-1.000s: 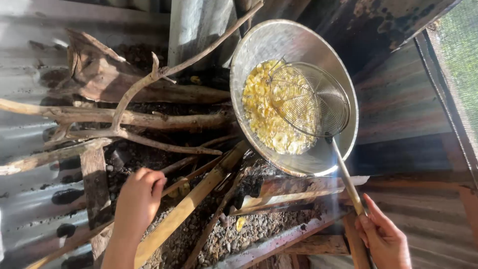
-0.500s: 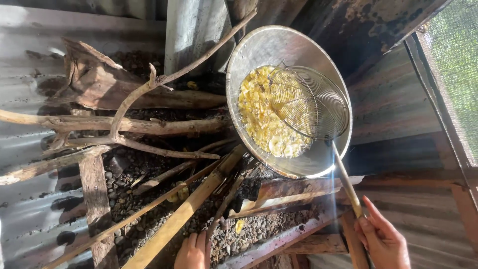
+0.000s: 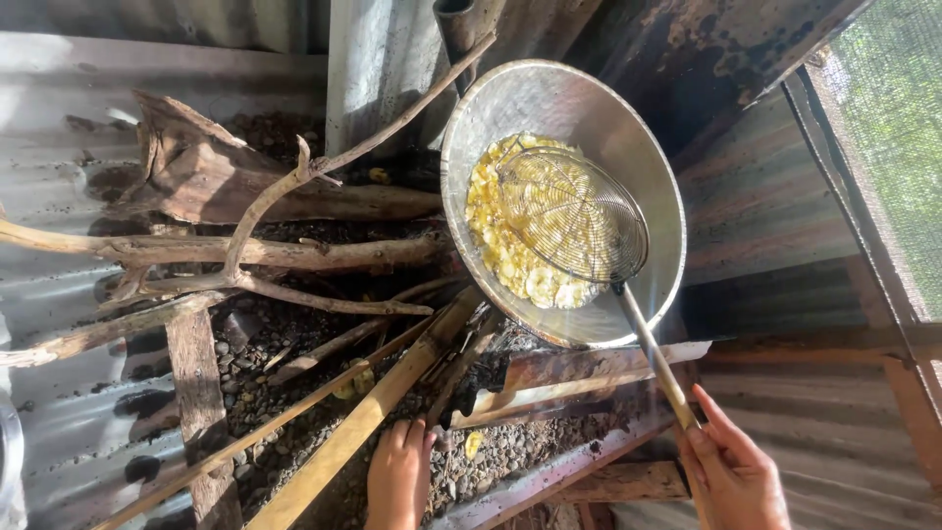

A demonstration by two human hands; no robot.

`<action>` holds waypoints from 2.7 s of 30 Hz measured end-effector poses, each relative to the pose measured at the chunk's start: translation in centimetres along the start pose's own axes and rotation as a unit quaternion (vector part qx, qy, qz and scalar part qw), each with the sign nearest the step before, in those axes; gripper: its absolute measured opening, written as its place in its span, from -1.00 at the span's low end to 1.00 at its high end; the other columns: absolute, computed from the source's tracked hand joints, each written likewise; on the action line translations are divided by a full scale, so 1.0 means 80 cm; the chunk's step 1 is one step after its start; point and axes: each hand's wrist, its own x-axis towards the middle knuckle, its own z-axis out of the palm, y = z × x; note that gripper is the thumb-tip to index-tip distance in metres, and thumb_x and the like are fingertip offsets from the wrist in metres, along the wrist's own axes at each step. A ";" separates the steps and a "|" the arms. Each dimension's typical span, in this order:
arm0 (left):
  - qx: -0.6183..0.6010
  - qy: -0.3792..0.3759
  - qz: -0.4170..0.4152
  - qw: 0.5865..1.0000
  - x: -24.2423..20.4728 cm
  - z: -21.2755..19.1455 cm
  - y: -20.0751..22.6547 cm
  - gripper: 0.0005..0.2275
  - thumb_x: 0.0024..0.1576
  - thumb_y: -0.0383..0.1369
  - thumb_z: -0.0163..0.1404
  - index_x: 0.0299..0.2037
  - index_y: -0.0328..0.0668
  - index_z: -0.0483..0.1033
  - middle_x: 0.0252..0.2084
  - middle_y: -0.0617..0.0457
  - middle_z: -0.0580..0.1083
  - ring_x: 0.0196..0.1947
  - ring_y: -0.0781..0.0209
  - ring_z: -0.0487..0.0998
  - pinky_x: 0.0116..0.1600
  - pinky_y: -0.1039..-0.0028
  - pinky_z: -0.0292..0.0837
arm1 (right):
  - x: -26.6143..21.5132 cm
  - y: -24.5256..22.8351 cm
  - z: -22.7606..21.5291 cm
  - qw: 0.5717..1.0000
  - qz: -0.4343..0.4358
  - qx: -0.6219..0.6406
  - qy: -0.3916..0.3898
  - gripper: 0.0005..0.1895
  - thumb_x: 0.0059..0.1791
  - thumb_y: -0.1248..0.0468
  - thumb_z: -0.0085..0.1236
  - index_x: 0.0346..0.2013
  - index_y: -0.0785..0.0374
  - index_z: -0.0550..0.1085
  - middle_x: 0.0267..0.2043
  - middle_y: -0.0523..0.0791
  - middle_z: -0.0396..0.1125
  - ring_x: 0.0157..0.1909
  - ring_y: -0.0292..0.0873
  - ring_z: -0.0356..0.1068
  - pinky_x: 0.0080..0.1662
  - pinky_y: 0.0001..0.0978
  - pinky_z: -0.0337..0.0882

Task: The person fries sliced bananas in a wok over a wood fire, stirring them with a skimmer and a wooden stick. They periodically lift the slices with the skimmer to drain oil before returning them to the wok.

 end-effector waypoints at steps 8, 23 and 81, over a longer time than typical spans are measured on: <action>0.036 0.043 0.081 0.995 0.029 0.096 -0.049 -0.67 0.28 -0.21 -0.04 0.11 -0.28 0.50 0.10 -0.20 0.50 -0.09 0.11 0.60 -0.06 0.52 0.59 | -0.005 -0.017 0.005 1.000 -0.013 -0.013 -0.021 -0.39 0.02 0.47 0.04 0.40 0.15 0.35 -0.41 -0.18 0.34 -0.38 -0.42 0.31 -0.32 -0.57 0.34; 0.137 0.286 0.030 0.948 0.136 -0.288 -0.106 -0.60 0.11 -0.53 0.03 0.19 -0.44 0.46 0.19 -0.33 0.42 0.18 -0.27 0.44 0.23 0.11 0.43 | -0.005 -0.024 0.003 1.000 -0.008 0.007 -0.028 -0.39 0.03 0.51 0.01 0.40 0.20 0.37 -0.44 -0.09 0.34 -0.51 -0.36 0.20 -0.47 -0.52 0.22; 0.200 0.308 0.077 0.927 0.153 -0.297 -0.117 -0.76 0.14 -0.53 0.06 0.01 -0.29 0.58 0.05 -0.09 0.50 0.17 -0.02 0.46 0.38 0.10 0.27 | -0.013 -0.040 -0.020 0.998 -0.052 -0.002 -0.047 -0.35 -0.02 0.45 0.10 0.40 0.09 0.38 -0.46 -0.15 0.37 -0.49 -0.36 0.21 -0.46 -0.50 0.21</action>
